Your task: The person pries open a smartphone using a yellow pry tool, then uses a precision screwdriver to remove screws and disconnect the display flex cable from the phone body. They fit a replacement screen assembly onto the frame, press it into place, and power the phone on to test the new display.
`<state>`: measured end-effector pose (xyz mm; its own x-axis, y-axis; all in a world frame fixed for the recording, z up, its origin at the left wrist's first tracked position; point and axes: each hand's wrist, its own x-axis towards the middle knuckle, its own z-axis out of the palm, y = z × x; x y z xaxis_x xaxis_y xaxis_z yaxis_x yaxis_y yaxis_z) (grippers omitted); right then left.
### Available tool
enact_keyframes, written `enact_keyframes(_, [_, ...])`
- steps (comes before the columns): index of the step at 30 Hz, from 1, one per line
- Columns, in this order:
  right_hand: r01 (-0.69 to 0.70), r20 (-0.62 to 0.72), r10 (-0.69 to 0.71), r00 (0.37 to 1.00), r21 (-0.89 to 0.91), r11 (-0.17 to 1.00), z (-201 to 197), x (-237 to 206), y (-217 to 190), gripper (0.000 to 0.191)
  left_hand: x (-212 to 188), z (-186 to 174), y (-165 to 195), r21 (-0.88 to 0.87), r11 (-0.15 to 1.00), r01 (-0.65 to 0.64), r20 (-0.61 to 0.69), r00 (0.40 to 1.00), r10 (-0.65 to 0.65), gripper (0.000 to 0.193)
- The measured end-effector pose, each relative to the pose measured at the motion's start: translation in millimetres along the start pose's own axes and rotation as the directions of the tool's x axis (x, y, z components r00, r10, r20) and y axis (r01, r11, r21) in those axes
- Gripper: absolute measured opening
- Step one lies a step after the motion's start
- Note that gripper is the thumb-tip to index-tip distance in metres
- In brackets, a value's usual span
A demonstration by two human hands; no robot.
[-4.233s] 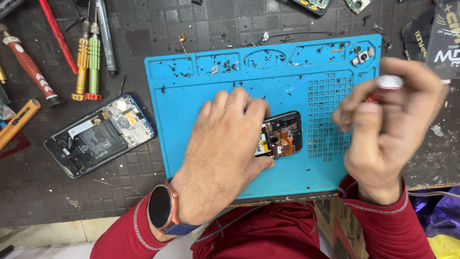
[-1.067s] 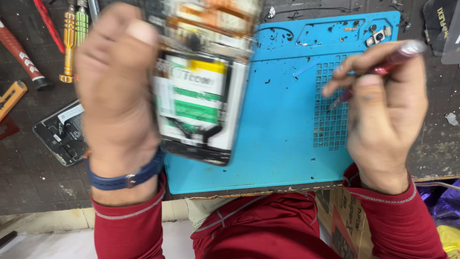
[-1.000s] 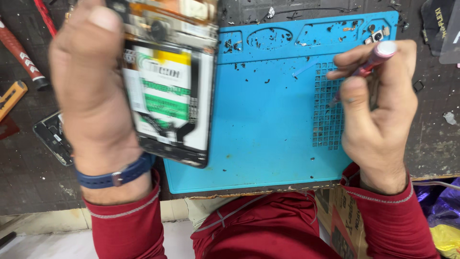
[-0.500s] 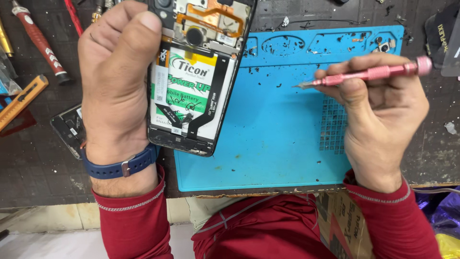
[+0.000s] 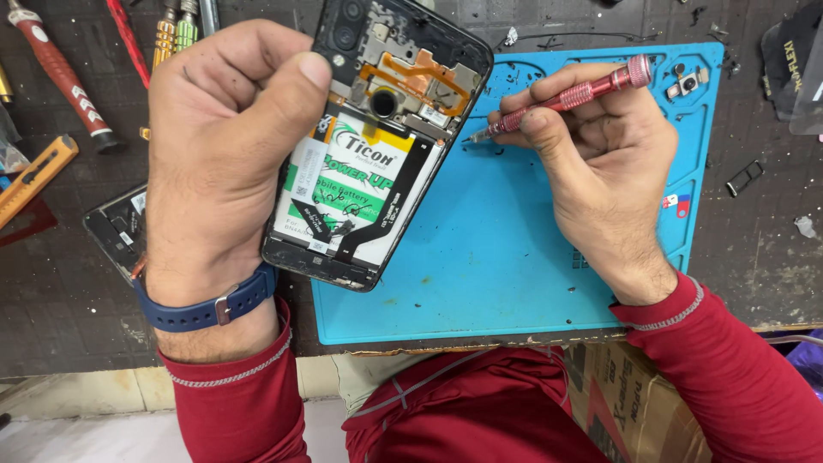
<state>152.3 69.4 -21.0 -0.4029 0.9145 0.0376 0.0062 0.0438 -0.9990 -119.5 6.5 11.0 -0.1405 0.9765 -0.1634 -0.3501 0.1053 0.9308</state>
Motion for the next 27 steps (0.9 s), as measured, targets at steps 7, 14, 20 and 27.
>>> enact_keyframes(7, [-0.004, -0.071, 0.003, 0.997, -0.018, 1.0, -9, -9, 0, 0.02, -2, 6, 5, 0.158, 0.987, 0.008, 0.023, 1.0, -0.012, 0.013])
enact_keyframes(14, [0.014, -0.351, 0.09, 0.932, 0.281, 0.96, -50, -43, -1, 0.04, 10, 38, 0, 0.466, 0.885, -0.007, 0.288, 0.947, -0.145, 0.017])
enact_keyframes(20, [-0.026, -0.372, 0.15, 0.916, 0.318, 0.948, -65, -55, 5, 0.058, 23, 74, -16, 0.756, 0.644, -0.116, 0.409, 0.852, -0.327, 0.021])
enact_keyframes(27, [-0.119, -0.288, 0.17, 0.942, 0.185, 0.976, -59, -56, 6, 0.065, 10, 89, -31, 0.653, 0.683, -0.328, 0.465, 0.885, -0.02, 0.016])
